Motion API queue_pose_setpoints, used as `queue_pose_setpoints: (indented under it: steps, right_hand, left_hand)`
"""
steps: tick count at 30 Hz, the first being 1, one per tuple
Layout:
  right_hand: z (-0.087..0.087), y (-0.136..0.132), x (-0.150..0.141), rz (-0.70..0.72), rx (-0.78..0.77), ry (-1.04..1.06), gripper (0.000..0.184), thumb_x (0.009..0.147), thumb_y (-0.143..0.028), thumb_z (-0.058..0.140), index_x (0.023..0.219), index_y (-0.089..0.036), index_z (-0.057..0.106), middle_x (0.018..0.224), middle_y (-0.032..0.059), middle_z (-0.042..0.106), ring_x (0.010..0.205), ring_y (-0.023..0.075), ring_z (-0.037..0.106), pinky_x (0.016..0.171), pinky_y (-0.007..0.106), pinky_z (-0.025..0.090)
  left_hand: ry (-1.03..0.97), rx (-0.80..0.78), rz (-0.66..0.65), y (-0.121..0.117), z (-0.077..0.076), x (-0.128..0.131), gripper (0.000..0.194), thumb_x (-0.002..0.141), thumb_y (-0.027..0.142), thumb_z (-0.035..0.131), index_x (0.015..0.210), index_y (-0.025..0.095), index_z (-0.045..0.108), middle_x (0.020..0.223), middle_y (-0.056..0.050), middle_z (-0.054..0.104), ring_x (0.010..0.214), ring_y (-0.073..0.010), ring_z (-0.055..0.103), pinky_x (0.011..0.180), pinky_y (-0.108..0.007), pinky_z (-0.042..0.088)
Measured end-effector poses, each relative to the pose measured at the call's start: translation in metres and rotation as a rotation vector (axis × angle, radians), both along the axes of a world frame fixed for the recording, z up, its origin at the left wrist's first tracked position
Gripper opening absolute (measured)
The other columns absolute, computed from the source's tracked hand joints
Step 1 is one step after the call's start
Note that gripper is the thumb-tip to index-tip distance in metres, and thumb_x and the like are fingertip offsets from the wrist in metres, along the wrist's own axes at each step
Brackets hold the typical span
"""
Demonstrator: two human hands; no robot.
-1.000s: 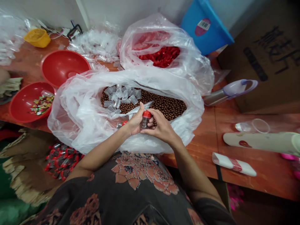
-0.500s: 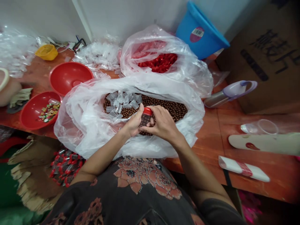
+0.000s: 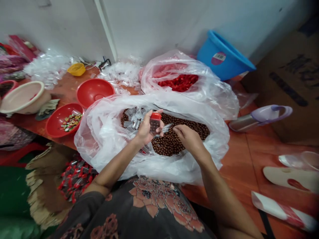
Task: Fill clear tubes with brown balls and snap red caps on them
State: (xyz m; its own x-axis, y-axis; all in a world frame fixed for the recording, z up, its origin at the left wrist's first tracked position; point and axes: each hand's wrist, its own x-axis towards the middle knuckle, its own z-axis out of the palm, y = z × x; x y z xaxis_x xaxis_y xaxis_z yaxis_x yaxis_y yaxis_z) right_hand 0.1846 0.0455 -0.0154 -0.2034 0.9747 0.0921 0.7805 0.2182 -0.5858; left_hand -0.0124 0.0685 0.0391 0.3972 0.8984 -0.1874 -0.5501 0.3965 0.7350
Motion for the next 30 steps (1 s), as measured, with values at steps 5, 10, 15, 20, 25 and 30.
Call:
queue_pose_setpoints:
  steps: [5,10,15,20,25,30]
  right_hand:
    - [-0.031,-0.001,0.005,0.171,-0.216,-0.37,0.023,0.092,-0.02,0.052,0.098,-0.02,0.074,0.101,0.0095,0.073,0.097,0.0217,0.067,0.086,0.029,0.045]
    - [-0.04,-0.005,0.003,0.212,-0.241,-0.421,0.024,0.091,-0.017,0.051,0.099,-0.019,0.073,0.104,0.0102,0.073,0.098,0.0226,0.067,0.082,0.029,0.044]
    - [-0.038,-0.007,0.003,0.207,-0.207,-0.41,0.029,0.092,-0.015,0.048,0.108,-0.02,0.072,0.11,0.0098,0.072,0.102,0.0223,0.067,0.082,0.03,0.046]
    - [-0.032,-0.007,0.002,0.045,-0.109,-0.241,0.031,0.097,-0.021,0.044,0.117,-0.019,0.068,0.117,0.0095,0.07,0.109,0.0212,0.065,0.093,0.031,0.048]
    - [-0.034,-0.007,0.003,0.07,-0.135,-0.198,0.029,0.096,-0.02,0.045,0.111,-0.019,0.07,0.113,0.0106,0.071,0.109,0.0235,0.065,0.096,0.036,0.049]
    - [-0.002,-0.011,-0.005,0.038,0.25,0.156,0.05,0.093,-0.045,0.056,0.137,-0.022,0.05,0.133,0.0135,0.059,0.125,0.0293,0.055,0.105,0.05,0.045]
  left_hand:
    - [-0.02,-0.086,-0.041,0.0,-0.002,-0.004,0.058,0.098,0.058,0.03,0.117,0.014,0.063,0.053,0.003,0.05,0.039,-0.0089,0.038,0.037,-0.02,0.038]
    - [-0.026,-0.187,-0.067,-0.001,0.0,-0.006,0.068,0.095,0.066,0.032,0.111,0.01,0.066,0.048,0.004,0.043,0.036,-0.0076,0.034,0.035,-0.018,0.033]
    - [-0.009,-0.207,-0.073,-0.002,0.0,-0.005,0.069,0.093,0.069,0.034,0.109,0.01,0.068,0.046,0.005,0.041,0.035,-0.007,0.033,0.033,-0.017,0.03]
    - [0.017,-0.134,-0.033,-0.001,-0.002,-0.002,0.065,0.094,0.066,0.034,0.11,0.013,0.068,0.046,0.004,0.045,0.033,-0.0071,0.033,0.032,-0.017,0.028]
    - [-0.022,-0.117,-0.067,0.002,-0.006,-0.001,0.065,0.096,0.062,0.029,0.11,0.011,0.067,0.046,0.001,0.05,0.032,-0.0083,0.034,0.031,-0.019,0.028]
    - [-0.004,-0.118,-0.063,-0.006,-0.008,0.007,0.056,0.095,0.055,0.033,0.109,0.012,0.066,0.046,0.002,0.05,0.033,-0.0093,0.038,0.034,-0.019,0.032]
